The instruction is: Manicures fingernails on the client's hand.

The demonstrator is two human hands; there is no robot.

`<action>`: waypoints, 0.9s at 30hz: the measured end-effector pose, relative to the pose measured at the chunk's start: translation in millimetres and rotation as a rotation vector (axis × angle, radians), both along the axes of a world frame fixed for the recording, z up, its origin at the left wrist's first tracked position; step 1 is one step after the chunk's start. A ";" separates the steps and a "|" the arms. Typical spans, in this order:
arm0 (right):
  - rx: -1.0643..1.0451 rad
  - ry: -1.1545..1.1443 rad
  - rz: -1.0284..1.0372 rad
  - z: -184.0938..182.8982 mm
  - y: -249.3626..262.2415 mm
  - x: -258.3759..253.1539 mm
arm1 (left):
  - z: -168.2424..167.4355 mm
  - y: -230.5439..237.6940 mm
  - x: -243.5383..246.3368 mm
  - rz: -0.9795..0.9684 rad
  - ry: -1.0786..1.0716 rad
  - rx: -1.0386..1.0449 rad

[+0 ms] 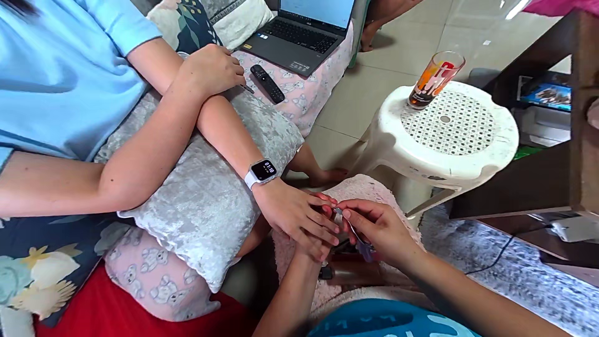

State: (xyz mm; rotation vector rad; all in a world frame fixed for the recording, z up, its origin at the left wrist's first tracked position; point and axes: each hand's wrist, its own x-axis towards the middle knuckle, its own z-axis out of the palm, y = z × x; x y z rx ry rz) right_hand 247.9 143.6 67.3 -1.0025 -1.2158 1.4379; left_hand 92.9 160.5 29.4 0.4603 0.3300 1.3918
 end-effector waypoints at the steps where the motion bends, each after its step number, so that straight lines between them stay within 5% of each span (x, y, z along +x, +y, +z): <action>1: -0.003 0.010 0.000 -0.4 0.0 0.1 | 3.0 -0.7 1.1 0.018 0.014 -0.019; 14: -0.029 0.041 0.014 0.2 -1.4 2.0 | 16.8 -4.3 3.2 0.021 0.008 -0.098; 18: -0.067 0.066 0.026 3.4 -1.9 2.3 | -32.2 4.6 -3.2 -0.129 -0.120 0.178; 27: -0.105 0.128 0.020 2.5 -4.4 -0.7 | -14.8 1.8 0.2 -0.094 -0.150 0.062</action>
